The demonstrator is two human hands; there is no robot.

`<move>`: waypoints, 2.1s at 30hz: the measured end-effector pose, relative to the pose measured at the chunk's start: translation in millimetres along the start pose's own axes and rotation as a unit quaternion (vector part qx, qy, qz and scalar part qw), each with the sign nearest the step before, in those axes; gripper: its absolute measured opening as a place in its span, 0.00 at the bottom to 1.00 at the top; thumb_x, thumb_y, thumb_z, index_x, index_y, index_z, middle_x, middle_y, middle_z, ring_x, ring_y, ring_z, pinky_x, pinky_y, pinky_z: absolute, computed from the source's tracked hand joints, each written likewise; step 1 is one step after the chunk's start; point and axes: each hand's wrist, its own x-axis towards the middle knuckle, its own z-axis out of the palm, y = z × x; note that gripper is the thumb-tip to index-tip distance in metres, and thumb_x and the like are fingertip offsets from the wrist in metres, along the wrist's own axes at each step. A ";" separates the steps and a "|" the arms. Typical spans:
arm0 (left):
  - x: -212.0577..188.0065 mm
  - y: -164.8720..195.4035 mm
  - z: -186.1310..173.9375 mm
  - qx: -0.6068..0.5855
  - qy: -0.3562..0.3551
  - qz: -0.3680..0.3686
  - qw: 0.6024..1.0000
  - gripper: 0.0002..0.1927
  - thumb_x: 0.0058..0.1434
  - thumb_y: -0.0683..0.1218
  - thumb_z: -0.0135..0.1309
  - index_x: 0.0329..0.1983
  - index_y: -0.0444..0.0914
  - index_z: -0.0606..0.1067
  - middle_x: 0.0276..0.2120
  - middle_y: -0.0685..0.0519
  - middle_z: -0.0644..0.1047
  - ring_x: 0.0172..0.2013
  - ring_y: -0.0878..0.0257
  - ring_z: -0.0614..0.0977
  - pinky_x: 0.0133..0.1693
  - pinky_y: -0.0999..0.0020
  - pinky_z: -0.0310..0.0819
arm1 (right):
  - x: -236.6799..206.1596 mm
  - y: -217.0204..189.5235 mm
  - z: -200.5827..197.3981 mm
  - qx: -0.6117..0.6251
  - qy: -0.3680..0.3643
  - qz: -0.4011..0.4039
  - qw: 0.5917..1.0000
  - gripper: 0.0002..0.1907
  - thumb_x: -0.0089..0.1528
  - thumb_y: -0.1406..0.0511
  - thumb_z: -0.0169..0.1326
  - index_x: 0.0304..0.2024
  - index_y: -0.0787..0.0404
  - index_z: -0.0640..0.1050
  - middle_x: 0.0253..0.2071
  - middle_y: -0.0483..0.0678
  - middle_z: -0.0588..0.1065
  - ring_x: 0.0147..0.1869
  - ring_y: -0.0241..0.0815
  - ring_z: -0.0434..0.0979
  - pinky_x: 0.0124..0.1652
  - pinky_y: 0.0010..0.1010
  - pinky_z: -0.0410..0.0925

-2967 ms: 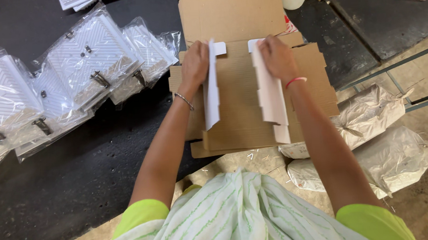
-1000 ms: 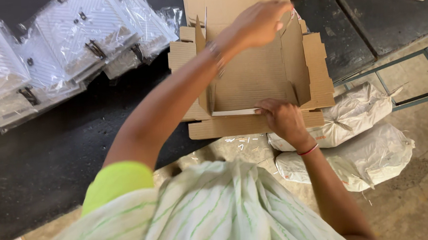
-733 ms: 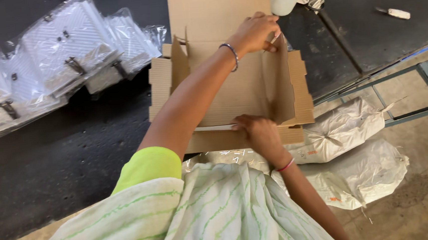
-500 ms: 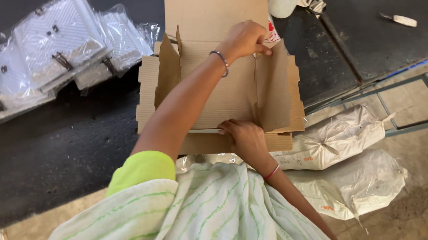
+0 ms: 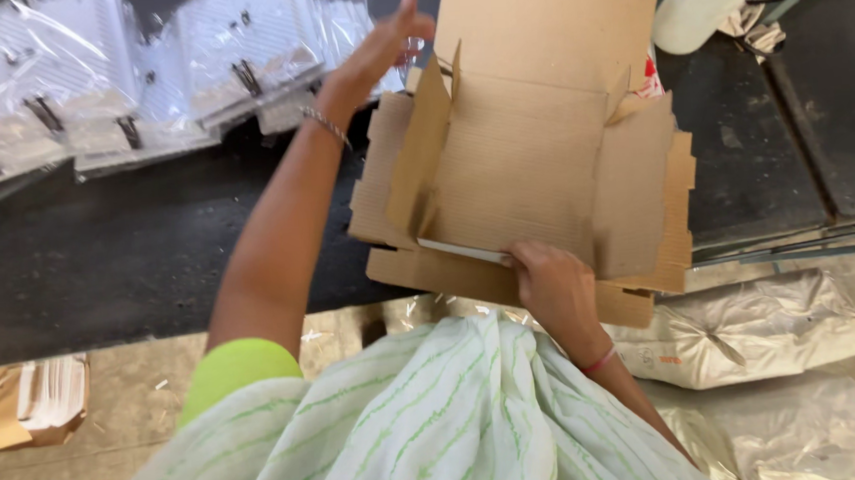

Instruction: The person folds a flat cardboard blank into an outer box, shapes a white inner box, and places a plastic-wrapped square panel into the inner box. They then fold the outer box flaps closed around the packed box, working one box at a time on the workbench.

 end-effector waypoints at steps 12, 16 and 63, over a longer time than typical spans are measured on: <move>-5.4 -28.1 37.8 -0.108 -0.028 -0.091 0.990 0.54 0.58 0.81 0.25 0.60 0.38 0.80 0.35 0.53 0.76 0.34 0.64 0.77 0.40 0.66 0.73 | -4.7 -6.5 6.5 -0.024 0.017 0.050 0.998 0.13 0.57 0.72 0.54 0.41 0.55 0.82 0.40 0.44 0.82 0.43 0.48 0.81 0.40 0.38 0.72; -20.2 -27.3 34.3 -0.131 -0.006 -0.070 0.989 0.48 0.63 0.77 0.28 0.47 0.36 0.84 0.27 0.50 0.73 0.28 0.63 0.73 0.32 0.69 0.67 | -7.2 -8.0 9.1 -0.021 0.021 0.067 0.997 0.17 0.55 0.75 0.51 0.42 0.55 0.82 0.39 0.41 0.83 0.43 0.47 0.82 0.43 0.38 0.73; -68.3 -43.0 28.5 -0.129 -0.139 -0.019 0.982 0.53 0.55 0.69 0.61 0.72 0.32 0.58 0.66 0.41 0.68 0.68 0.52 0.67 0.67 0.59 0.58 | 72.9 -64.9 10.0 -0.108 -0.249 -0.054 0.961 0.34 0.53 0.79 0.48 0.62 0.57 0.69 0.64 0.51 0.68 0.40 0.57 0.79 0.40 0.47 0.72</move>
